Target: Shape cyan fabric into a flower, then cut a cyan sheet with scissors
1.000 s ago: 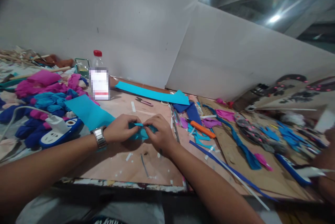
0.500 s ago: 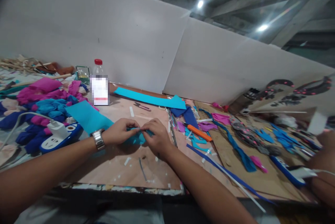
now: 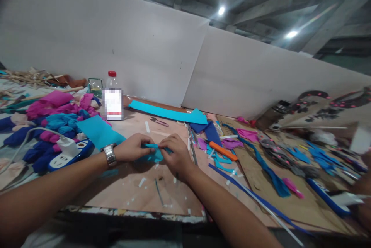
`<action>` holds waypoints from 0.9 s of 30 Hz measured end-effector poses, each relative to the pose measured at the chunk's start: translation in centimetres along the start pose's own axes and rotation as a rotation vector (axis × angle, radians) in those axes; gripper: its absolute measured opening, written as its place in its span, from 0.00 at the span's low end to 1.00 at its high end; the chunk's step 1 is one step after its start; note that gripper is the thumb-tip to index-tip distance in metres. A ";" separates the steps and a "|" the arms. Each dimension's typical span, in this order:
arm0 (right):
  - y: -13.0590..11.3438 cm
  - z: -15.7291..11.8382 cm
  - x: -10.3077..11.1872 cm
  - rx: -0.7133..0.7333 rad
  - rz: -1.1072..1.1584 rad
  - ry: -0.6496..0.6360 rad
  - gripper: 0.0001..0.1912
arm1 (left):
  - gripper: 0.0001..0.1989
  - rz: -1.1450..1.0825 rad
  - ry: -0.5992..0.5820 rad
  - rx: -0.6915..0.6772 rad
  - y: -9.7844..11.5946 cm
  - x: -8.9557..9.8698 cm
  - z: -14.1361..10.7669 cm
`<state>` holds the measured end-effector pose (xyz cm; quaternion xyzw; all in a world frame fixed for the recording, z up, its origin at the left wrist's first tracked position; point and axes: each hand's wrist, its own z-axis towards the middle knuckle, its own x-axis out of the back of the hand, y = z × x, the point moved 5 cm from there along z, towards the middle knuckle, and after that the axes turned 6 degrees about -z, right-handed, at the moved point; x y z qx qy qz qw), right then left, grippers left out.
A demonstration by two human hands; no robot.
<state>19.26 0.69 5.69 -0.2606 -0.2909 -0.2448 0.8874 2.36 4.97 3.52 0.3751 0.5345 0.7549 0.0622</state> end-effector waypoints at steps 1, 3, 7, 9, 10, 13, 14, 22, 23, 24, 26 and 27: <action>0.0 0.0 0.0 -0.001 0.001 0.004 0.07 | 0.12 0.020 0.001 0.002 0.0 0.1 0.0; 0.1 0.0 0.1 0.001 0.010 0.005 0.07 | 0.12 0.042 0.003 0.006 -0.1 0.3 0.0; 0.1 0.0 0.0 -0.003 0.015 -0.010 0.07 | 0.13 0.034 -0.005 -0.008 0.1 0.3 -0.1; 0.0 0.1 -0.1 -0.005 0.002 -0.016 0.08 | 0.13 0.031 0.001 -0.040 0.4 0.3 -0.1; 0.0 0.1 -0.1 -0.005 -0.005 -0.020 0.09 | 0.12 0.033 0.009 -0.061 0.6 0.3 -0.2; -0.1 0.1 0.0 -0.002 -0.012 -0.020 0.09 | 0.13 0.083 0.042 -0.111 1.0 0.3 -0.3; -0.1 0.1 0.0 -0.002 -0.013 -0.016 0.09 | 0.13 0.116 0.056 -0.120 1.1 0.3 -0.4; 0.2 0.1 0.0 -0.014 -0.022 0.009 0.08 | 0.13 0.258 0.104 -0.159 1.4 0.1 -0.6; 0.2 0.1 0.0 -0.011 -0.025 0.009 0.08 | 0.13 0.266 0.106 -0.165 1.5 0.1 -0.6; 0.2 0.1 0.0 -0.007 -0.027 0.007 0.08 | 0.13 0.272 0.109 -0.170 1.5 0.1 -0.7; 0.2 0.1 0.0 -0.009 -0.032 0.003 0.08 | 0.13 0.281 0.122 -0.181 1.6 0.0 -0.7; 0.2 0.1 0.0 -0.013 -0.030 0.000 0.08 | 0.13 0.283 0.131 -0.184 1.7 0.1 -0.8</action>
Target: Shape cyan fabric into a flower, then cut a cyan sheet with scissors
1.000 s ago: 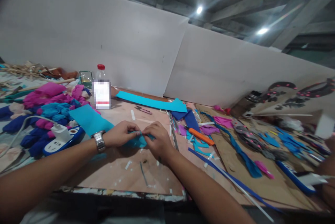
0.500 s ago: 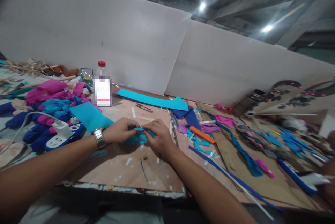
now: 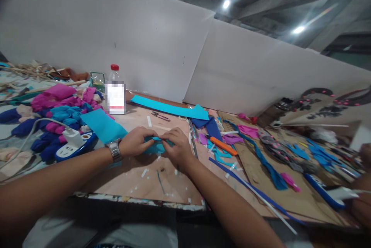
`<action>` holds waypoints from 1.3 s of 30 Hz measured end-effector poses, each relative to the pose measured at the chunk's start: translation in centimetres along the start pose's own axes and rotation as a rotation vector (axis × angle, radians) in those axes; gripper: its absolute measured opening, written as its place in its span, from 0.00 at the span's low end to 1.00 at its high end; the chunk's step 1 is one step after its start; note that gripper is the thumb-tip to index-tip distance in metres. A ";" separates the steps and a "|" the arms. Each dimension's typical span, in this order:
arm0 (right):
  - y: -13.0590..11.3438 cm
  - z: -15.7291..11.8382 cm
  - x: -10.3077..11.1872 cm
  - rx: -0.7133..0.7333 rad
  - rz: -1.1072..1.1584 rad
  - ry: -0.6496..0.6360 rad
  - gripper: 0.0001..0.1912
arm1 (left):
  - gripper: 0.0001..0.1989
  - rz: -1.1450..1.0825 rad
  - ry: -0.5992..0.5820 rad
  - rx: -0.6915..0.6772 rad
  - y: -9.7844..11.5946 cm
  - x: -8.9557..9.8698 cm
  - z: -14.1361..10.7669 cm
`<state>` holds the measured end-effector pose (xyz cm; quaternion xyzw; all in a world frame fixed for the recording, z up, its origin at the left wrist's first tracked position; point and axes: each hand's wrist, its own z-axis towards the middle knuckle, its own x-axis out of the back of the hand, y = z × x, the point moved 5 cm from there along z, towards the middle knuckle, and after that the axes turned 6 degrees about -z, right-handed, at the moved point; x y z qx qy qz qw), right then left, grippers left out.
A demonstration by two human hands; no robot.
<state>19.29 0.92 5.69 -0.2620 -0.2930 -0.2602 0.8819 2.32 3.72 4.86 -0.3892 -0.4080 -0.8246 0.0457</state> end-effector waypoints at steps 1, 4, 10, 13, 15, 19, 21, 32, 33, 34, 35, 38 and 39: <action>0.0 0.0 0.0 -0.009 0.001 0.001 0.08 | 0.13 0.000 0.006 -0.002 0.0 0.1 0.0; -0.1 0.2 0.1 -0.010 0.002 0.000 0.08 | 0.13 0.000 0.024 -0.012 0.3 0.3 -0.1; 0.1 0.2 -0.1 -0.024 0.019 0.001 0.03 | 0.13 -0.003 0.011 0.001 0.0 0.4 0.1; 0.6 0.0 -0.3 -0.068 0.018 -0.005 0.03 | 0.14 0.001 -0.001 -0.001 -0.4 0.1 0.1; 0.7 0.0 -0.3 -0.083 0.015 -0.014 0.04 | 0.14 0.003 -0.015 -0.003 -0.5 0.0 0.2; 0.8 -0.1 -0.5 -0.083 0.028 -0.034 0.04 | 0.12 -0.034 -0.024 -0.007 -0.4 0.0 0.2; 0.6 -0.1 -0.5 -0.081 0.053 -0.047 0.06 | 0.12 -0.053 -0.020 -0.006 -0.4 0.0 0.2; 0.6 -0.3 -0.3 -0.070 0.038 -0.056 0.06 | 0.13 -0.111 -0.037 0.027 -0.6 -0.2 0.3; 0.7 -0.3 -0.3 -0.069 0.033 -0.054 0.06 | 0.12 -0.108 -0.040 0.024 -0.5 -0.2 0.3; 0.7 -0.3 -0.3 -0.067 0.029 -0.051 0.05 | 0.11 -0.100 -0.044 0.023 -0.4 -0.3 0.2; 0.8 -0.3 -0.3 -0.063 0.027 -0.049 0.05 | 0.11 -0.092 -0.049 0.023 -0.3 -0.3 0.2; 0.7 -0.3 -0.3 -0.038 0.027 -0.042 0.05 | 0.12 -0.079 -0.049 0.020 -0.1 -0.4 0.1; 0.6 -0.3 -0.3 -0.027 0.029 -0.043 0.05 | 0.12 -0.080 -0.041 0.015 -0.1 -0.4 0.1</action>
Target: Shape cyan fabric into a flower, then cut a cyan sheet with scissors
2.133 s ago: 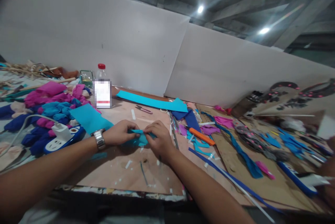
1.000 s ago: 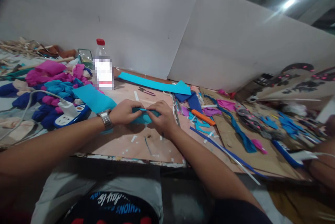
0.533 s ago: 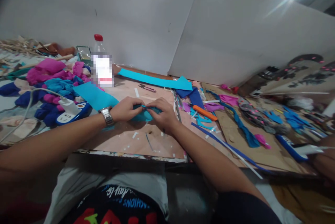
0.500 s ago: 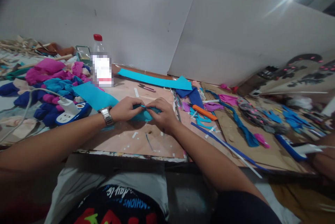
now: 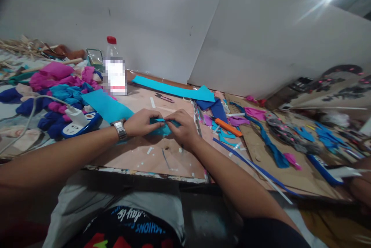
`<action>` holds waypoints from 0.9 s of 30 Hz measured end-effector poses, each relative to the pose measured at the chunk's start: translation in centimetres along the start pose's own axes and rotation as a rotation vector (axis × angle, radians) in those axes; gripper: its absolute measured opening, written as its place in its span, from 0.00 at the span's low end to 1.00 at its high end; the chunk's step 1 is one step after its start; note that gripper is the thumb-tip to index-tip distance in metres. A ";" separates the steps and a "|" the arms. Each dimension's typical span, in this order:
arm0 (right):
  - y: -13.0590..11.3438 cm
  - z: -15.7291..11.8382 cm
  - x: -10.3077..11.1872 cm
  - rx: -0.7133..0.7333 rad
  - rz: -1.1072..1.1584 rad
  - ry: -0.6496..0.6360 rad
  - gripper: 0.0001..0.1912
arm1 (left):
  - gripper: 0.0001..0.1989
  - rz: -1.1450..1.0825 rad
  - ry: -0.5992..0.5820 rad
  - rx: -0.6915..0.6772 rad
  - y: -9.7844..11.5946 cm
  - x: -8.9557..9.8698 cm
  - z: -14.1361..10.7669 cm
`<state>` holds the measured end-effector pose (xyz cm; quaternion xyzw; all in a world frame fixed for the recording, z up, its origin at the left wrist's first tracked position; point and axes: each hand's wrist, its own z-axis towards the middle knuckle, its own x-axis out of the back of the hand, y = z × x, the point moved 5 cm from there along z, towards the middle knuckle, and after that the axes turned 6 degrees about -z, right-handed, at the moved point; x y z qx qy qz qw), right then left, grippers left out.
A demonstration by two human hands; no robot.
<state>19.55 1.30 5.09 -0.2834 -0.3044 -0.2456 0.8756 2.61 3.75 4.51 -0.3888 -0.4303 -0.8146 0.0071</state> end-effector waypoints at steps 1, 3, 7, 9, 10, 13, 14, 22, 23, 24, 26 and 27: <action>-0.1 0.0 0.0 0.007 0.001 -0.002 0.05 | 0.11 0.002 0.011 -0.008 0.0 0.0 0.0; 0.0 0.0 0.0 -0.011 -0.007 -0.004 0.05 | 0.11 0.030 0.035 -0.029 -0.1 0.0 0.0; 0.2 -0.1 0.0 -0.098 -0.041 -0.005 0.06 | 0.14 0.118 0.039 -0.076 -0.1 0.0 0.0; 0.2 -0.1 -0.1 -0.109 -0.052 -0.015 0.05 | 0.16 0.143 0.033 -0.083 0.0 0.1 0.0; 0.1 -0.1 -0.1 -0.107 -0.057 -0.017 0.05 | 0.17 0.156 0.031 -0.080 0.1 0.1 0.0; -0.1 0.0 -0.1 -0.085 -0.060 -0.020 0.02 | 0.18 0.193 0.019 -0.064 0.4 0.2 -0.1; -0.2 0.0 -0.1 -0.076 -0.056 -0.025 0.02 | 0.19 0.199 0.015 -0.063 0.4 0.2 -0.1; -0.1 0.0 -0.1 -0.096 -0.068 -0.031 0.02 | 0.19 0.224 0.012 -0.087 0.3 0.0 0.1; 0.0 0.0 -0.1 -0.099 -0.072 -0.027 0.02 | 0.18 0.225 0.018 -0.086 0.2 0.1 0.1; 0.0 0.0 -0.1 -0.101 -0.074 -0.025 0.02 | 0.18 0.224 0.024 -0.086 0.1 0.1 0.1; 0.0 0.0 -0.1 -0.099 -0.074 -0.024 0.02 | 0.17 0.219 0.033 -0.085 0.0 0.1 0.1; 0.0 0.0 -0.1 -0.094 -0.072 -0.027 0.02 | 0.17 0.216 0.035 -0.081 0.0 0.1 0.1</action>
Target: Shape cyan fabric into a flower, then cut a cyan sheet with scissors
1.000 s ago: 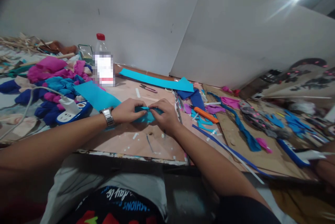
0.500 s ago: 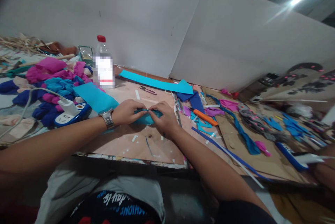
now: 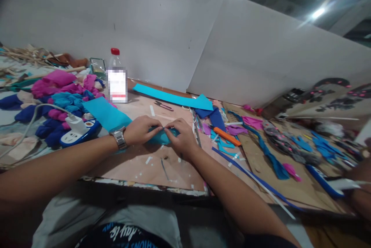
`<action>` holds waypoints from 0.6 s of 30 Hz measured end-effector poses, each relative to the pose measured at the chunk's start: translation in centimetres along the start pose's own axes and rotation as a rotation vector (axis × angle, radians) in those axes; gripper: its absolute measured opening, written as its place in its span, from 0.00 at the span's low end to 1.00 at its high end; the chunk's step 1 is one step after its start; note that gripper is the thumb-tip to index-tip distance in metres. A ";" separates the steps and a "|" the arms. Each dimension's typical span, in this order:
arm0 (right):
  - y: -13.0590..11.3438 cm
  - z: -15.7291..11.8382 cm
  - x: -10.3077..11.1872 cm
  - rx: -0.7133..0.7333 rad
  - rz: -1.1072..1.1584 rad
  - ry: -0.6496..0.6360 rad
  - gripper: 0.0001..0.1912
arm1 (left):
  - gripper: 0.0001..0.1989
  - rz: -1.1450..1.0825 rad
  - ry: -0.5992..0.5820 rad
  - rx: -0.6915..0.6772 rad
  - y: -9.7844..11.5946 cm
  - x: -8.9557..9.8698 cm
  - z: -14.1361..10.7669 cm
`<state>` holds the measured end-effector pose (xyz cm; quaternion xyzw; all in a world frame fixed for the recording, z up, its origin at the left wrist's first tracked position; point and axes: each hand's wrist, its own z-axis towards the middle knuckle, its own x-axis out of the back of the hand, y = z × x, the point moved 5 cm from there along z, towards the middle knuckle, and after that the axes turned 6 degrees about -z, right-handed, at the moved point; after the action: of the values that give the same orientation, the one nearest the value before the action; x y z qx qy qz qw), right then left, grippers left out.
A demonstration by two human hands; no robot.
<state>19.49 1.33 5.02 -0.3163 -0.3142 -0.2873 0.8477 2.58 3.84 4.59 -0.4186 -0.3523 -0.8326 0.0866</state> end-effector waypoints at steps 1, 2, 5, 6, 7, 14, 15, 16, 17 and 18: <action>0.0 0.0 0.0 0.007 0.003 -0.004 0.02 | 0.17 -0.004 0.000 0.004 0.0 0.0 0.0; -0.1 0.0 0.0 0.015 0.005 -0.010 0.02 | 0.17 -0.008 -0.003 0.009 0.0 0.0 0.0; -0.2 0.1 -0.1 0.032 0.012 -0.029 0.03 | 0.16 -0.015 -0.031 0.026 0.0 -0.2 0.0; -0.2 0.1 -0.1 0.031 0.013 -0.032 0.03 | 0.16 -0.014 -0.041 0.032 0.0 -0.3 0.0; -0.2 0.1 -0.1 0.030 0.013 -0.034 0.03 | 0.16 -0.013 -0.048 0.039 -0.1 -0.3 0.0; -0.3 0.2 0.0 0.071 0.042 -0.010 0.02 | 0.13 -0.060 -0.047 0.084 -0.1 -0.2 0.1; -0.3 0.2 0.1 0.070 0.043 -0.008 0.02 | 0.12 -0.070 -0.052 0.082 0.0 -0.2 0.1; -0.3 0.2 0.1 0.068 0.043 -0.005 0.02 | 0.12 -0.078 -0.058 0.079 0.1 -0.1 0.1; -0.4 0.2 0.1 0.068 0.042 -0.003 0.02 | 0.12 -0.085 -0.067 0.076 0.3 -0.1 0.2; -0.4 0.3 0.2 0.068 0.042 -0.004 0.02 | 0.12 -0.089 -0.078 0.075 0.4 0.0 0.2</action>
<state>19.25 1.23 5.43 -0.2943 -0.3187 -0.2580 0.8633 2.89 3.66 4.81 -0.4311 -0.4045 -0.8049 0.0515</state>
